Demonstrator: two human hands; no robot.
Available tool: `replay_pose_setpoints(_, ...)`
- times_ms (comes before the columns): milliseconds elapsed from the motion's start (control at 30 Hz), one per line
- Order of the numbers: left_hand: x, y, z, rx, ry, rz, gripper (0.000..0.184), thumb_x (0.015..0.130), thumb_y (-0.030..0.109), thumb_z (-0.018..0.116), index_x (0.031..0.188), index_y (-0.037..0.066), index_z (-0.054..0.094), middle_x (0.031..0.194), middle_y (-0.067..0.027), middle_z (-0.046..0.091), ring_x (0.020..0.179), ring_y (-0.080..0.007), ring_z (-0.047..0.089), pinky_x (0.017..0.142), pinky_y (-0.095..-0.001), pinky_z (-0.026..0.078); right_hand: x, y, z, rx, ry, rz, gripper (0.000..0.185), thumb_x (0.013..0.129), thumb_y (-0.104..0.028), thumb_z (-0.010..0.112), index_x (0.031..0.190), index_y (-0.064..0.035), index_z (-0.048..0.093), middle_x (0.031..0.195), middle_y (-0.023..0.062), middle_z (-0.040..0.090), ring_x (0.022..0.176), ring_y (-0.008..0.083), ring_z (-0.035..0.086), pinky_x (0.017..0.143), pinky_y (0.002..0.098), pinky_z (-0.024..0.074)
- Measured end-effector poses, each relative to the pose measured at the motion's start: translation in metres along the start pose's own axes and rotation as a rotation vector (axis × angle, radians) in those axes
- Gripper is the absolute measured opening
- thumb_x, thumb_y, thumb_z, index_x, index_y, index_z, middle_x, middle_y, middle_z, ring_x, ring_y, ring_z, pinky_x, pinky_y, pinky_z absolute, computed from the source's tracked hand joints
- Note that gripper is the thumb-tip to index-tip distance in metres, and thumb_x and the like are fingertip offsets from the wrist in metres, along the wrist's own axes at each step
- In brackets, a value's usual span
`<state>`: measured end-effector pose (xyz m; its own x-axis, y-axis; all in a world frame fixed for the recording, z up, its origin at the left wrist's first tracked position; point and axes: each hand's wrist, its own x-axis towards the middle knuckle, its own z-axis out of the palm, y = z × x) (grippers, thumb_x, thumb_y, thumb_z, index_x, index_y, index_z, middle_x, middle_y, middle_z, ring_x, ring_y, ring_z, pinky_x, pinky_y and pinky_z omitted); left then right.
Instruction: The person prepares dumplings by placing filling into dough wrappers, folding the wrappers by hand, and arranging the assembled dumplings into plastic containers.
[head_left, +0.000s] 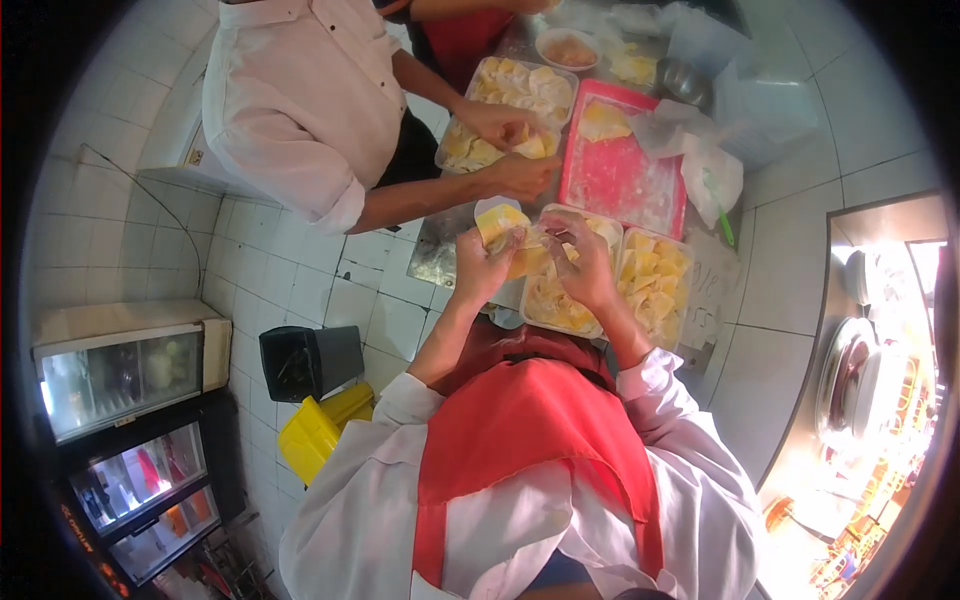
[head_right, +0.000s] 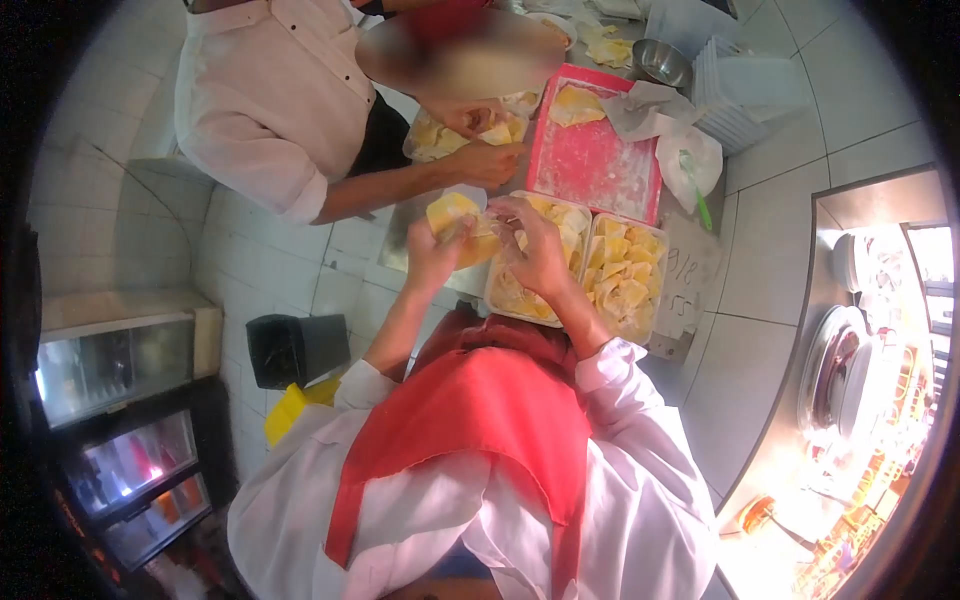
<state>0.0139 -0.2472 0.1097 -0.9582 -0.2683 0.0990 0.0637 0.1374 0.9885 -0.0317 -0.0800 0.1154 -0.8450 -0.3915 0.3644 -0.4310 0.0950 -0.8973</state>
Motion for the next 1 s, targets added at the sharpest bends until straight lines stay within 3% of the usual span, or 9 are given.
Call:
replay_pose_setpoints(133, 0.0, 0.001, 0.001, -0.04, -0.054, -0.01, 0.02, 0.092, 0.019, 0.064, 0.094, -0.001, 0.068, 0.075, -0.0023, 0.067, 0.067, -0.0061, 0.055, 0.06, -0.0257, 0.046, 0.002, -0.002, -0.014, -0.012, -0.041, 0.014, 0.033, 0.085, 0.008, 0.058, 0.117, 0.0002, 0.058, 0.101, 0.0147, 0.066, 0.091, 0.0245, 0.067, 0.079, 0.0331, 0.0532)
replay_pose_setpoints(300, 0.002, 0.0, 0.003, 0.049, -0.215, -0.021, 0.019, 0.09, 0.018, 0.063, 0.087, -0.001, 0.068, 0.067, -0.002, 0.063, 0.062, -0.0061, 0.053, 0.056, -0.0265, 0.043, 0.003, -0.013, -0.034, -0.053, -0.256, 0.027, 0.039, 0.083, 0.012, 0.057, 0.12, 0.0002, 0.055, 0.101, 0.0122, 0.067, 0.093, 0.0226, 0.067, 0.078, 0.0323, 0.0535)
replay_pose_setpoints(433, 0.008, 0.007, 0.002, 0.097, -0.35, 0.006, 0.02, 0.087, 0.018, 0.065, 0.08, -0.001, 0.067, 0.062, -0.0017, 0.06, 0.058, -0.0069, 0.051, 0.053, -0.0285, 0.042, -0.006, -0.005, -0.024, 0.04, -0.048, 0.022, 0.05, 0.081, 0.013, 0.059, 0.127, -0.0018, 0.05, 0.097, 0.0092, 0.067, 0.093, 0.019, 0.067, 0.076, 0.0315, 0.0537)
replay_pose_setpoints(500, 0.015, 0.006, 0.0, 0.144, -0.423, 0.014, 0.02, 0.086, 0.018, 0.065, 0.08, -0.001, 0.068, 0.061, -0.0021, 0.06, 0.058, -0.0071, 0.052, 0.053, -0.0289, 0.042, -0.005, -0.009, -0.023, 0.302, 0.04, 0.261, 0.058, 0.079, 0.013, 0.062, 0.133, -0.0028, 0.045, 0.095, 0.0083, 0.067, 0.092, 0.0154, 0.066, 0.073, 0.0303, 0.0538)
replay_pose_setpoints(667, 0.023, 0.006, 0.005, 0.195, -0.585, -0.069, 0.022, 0.085, 0.02, 0.066, 0.079, -0.002, 0.068, 0.062, -0.0048, 0.062, 0.06, -0.0076, 0.055, 0.054, -0.0291, 0.042, -0.005, -0.009, -0.038, 0.134, -0.051, 0.399, 0.065, 0.079, 0.008, 0.067, 0.137, -0.0037, 0.041, 0.095, 0.0098, 0.067, 0.086, 0.0147, 0.066, 0.071, 0.0292, 0.0532)
replay_pose_setpoints(767, 0.02, 0.0, 0.015, 0.167, -0.625, -0.171, 0.02, 0.084, 0.019, 0.071, 0.083, -0.001, 0.07, 0.068, -0.0034, 0.066, 0.064, -0.0082, 0.059, 0.058, -0.0268, 0.046, -0.014, 0.01, -0.044, 0.069, -0.016, 0.374, 0.064, 0.08, 0.005, 0.068, 0.137, -0.0021, 0.04, 0.095, 0.0092, 0.067, 0.083, 0.0149, 0.066, 0.072, 0.0283, 0.0525)
replay_pose_setpoints(833, 0.011, 0.004, 0.031, -0.159, -0.51, -0.28, 0.017, 0.084, 0.012, 0.074, 0.095, 0.0, 0.07, 0.084, -0.0022, 0.069, 0.077, -0.0082, 0.061, 0.067, -0.0251, 0.049, -0.02, 0.012, -0.049, 0.043, 0.046, 0.339, 0.063, 0.08, 0.004, 0.069, 0.136, -0.0008, 0.04, 0.094, 0.0086, 0.068, 0.082, 0.0149, 0.066, 0.072, 0.0279, 0.0522)
replay_pose_setpoints(867, 0.008, 0.003, 0.037, -0.159, -0.523, -0.282, 0.017, 0.084, 0.012, 0.074, 0.095, 0.0, 0.07, 0.084, -0.0022, 0.069, 0.077, -0.0082, 0.061, 0.067, -0.0251, 0.049, -0.024, 0.011, -0.05, 0.083, 0.105, 0.381, 0.06, 0.08, 0.004, 0.069, 0.133, 0.0009, 0.041, 0.093, 0.009, 0.067, 0.082, 0.0148, 0.065, 0.072, 0.0278, 0.0521)
replay_pose_setpoints(1000, -0.006, -0.022, 0.063, -0.481, -0.537, -0.333, 0.032, 0.081, 0.009, 0.077, 0.109, -0.001, 0.065, 0.098, -0.0039, 0.067, 0.088, -0.0108, 0.063, 0.076, -0.0264, 0.052, -0.047, 0.02, -0.064, 0.222, 0.2, 0.411, 0.053, 0.083, 0.003, 0.068, 0.129, 0.003, 0.042, 0.091, 0.0093, 0.066, 0.083, 0.0146, 0.064, 0.074, 0.028, 0.0516)
